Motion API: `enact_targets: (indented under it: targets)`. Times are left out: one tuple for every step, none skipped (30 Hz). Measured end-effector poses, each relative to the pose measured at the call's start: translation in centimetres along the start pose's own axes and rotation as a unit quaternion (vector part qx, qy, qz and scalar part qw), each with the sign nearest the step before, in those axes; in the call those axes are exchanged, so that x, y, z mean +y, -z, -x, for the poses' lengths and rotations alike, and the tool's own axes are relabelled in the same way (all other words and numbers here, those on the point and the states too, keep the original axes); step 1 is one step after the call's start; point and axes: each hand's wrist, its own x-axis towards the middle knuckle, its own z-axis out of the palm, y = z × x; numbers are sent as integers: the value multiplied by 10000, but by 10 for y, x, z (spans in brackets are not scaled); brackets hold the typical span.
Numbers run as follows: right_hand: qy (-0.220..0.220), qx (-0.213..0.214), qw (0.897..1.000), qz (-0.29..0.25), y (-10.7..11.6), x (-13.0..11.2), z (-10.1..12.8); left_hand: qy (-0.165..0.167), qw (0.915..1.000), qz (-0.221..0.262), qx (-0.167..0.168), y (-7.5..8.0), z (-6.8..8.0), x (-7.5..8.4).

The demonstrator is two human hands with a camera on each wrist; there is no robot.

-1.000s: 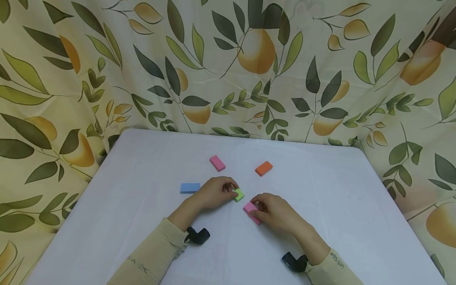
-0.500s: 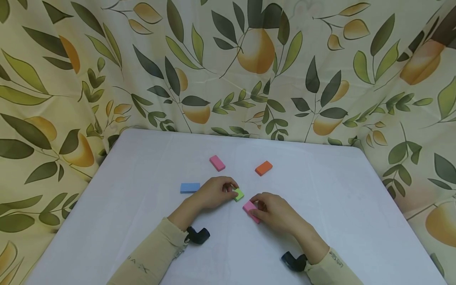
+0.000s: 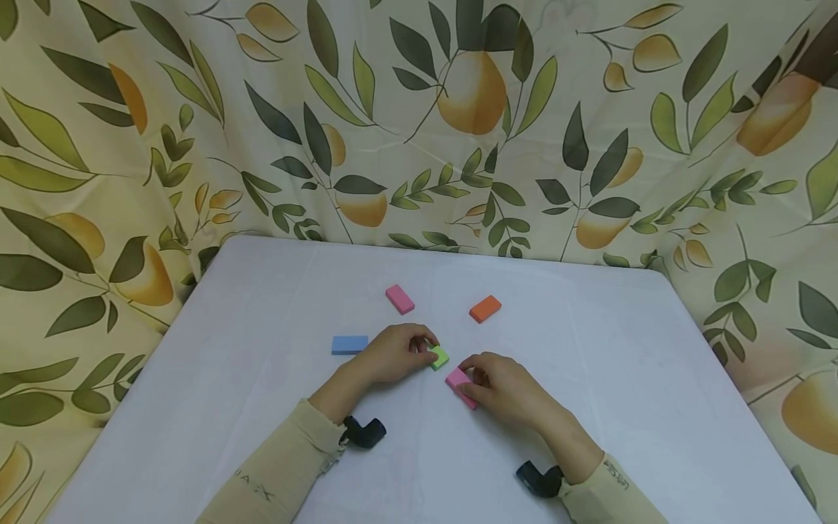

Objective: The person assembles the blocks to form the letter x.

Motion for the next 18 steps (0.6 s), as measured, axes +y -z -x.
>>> enact_targets:
  targets:
    - [5,3,10000,9,0,0,0,2,10000,-2,3,0,0,0]
    - [13,3,10000,13,0,0,0,7,10000,-2,2,0,0,0]
    - [19,4,10000,19,0,0,0,12,10000,-4,4,0,0,0]
    - [27,4,10000,25,0,0,0,13,10000,-9,7,0,0,0]
    - [35,3,10000,30,0,0,0,13,10000,-12,11,0,0,0]
    - [46,3,10000,38,0,0,-1,8,10000,-17,16,0,0,0]
    - [56,5,10000,42,0,0,-1,0,10000,-23,19,0,0,-1]
    - [65,0,10000,38,0,0,-1,-8,10000,-26,21,0,0,-1]
    - [73,-1,10000,32,0,0,-1,-17,10000,-38,20,0,0,-1]
    - [77,0,10000,35,0,1,-1,-29,10000,-46,20,-1,0,-1]
    - [78,6,10000,36,-1,1,-2,-38,10000,-49,20,0,0,-1]
    - [81,8,10000,36,-1,1,-2,-51,10000,-61,17,0,0,0]
    - [78,7,10000,37,-1,1,-2,-64,10000,-74,16,0,0,0]
    - [72,6,10000,44,-1,1,-2,-72,9999,-83,15,0,0,0]
    - [69,8,10000,51,-1,1,-2,-85,9999,-85,12,0,0,0]
    - [51,6,10000,55,-1,1,-2,-91,9999,-82,8,0,0,0]
    - [37,3,10000,58,-2,1,-2,-94,9999,-79,3,0,0,0]
    - [22,-6,10000,61,-2,1,-2,-101,9999,-82,-2,1,0,0]
